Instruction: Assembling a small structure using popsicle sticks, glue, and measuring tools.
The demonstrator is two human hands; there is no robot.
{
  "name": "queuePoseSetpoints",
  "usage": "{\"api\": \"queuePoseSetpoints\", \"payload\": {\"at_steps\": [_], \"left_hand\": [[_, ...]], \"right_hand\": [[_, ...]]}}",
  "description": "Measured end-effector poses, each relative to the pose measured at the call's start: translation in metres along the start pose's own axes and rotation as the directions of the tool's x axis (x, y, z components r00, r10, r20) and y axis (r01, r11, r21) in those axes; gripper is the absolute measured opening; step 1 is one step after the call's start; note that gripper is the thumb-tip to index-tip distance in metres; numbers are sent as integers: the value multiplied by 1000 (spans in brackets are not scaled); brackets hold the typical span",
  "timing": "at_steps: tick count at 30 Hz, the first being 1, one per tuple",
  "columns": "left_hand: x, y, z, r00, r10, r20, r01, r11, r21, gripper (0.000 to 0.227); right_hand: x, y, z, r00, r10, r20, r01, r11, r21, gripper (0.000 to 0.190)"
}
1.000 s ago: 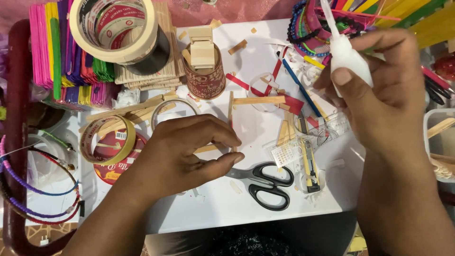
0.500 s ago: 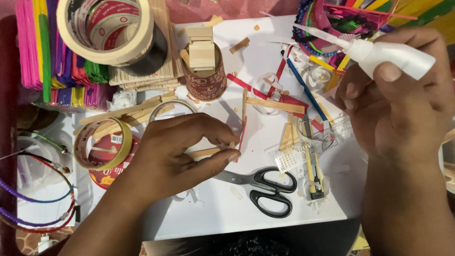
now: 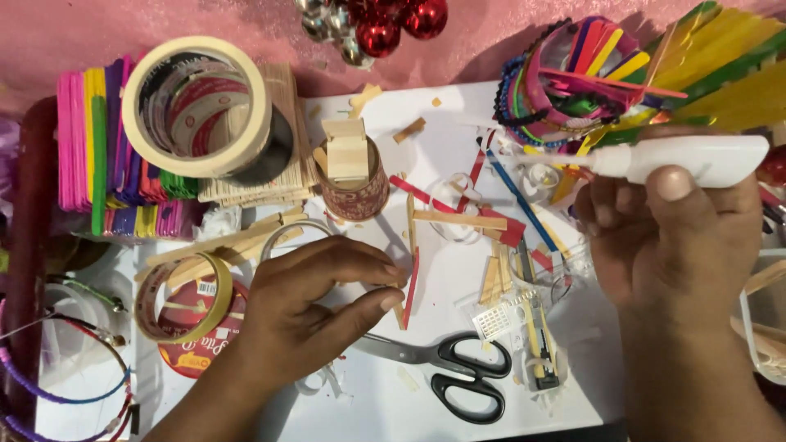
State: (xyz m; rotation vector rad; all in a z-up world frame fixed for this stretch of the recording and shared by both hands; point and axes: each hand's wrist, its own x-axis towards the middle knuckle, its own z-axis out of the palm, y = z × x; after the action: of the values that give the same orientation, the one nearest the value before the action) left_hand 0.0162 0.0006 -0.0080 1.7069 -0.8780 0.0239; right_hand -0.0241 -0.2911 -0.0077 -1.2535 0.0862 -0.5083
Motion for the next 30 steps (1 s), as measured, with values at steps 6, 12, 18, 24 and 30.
{"api": "queuePoseSetpoints", "payload": {"at_steps": [6,12,18,24,30], "left_hand": [[1,0,2,1000,13,-4,-13,1000,-6,14],[1,3,2,1000,29,3,-29,999,19,14],[1,3,4,999,39,17,-39,999,-1,13],[3,6,3,998,47,34,-46,999,-17,13],[3,5,4,997,71,29,-71,997,-9,13]], "right_hand": [[-6,8,-8,996,-73,-54,69,995,-76,39],[-15,17,-13,944,-316,91,327,867,-376,45],[-15,23,-14,911,-380,160,412,825,-385,39],[-16,20,-11,891,-401,213,454,780,-431,40],[-19,23,-15,896,-397,199,444,789,-424,41]]}}
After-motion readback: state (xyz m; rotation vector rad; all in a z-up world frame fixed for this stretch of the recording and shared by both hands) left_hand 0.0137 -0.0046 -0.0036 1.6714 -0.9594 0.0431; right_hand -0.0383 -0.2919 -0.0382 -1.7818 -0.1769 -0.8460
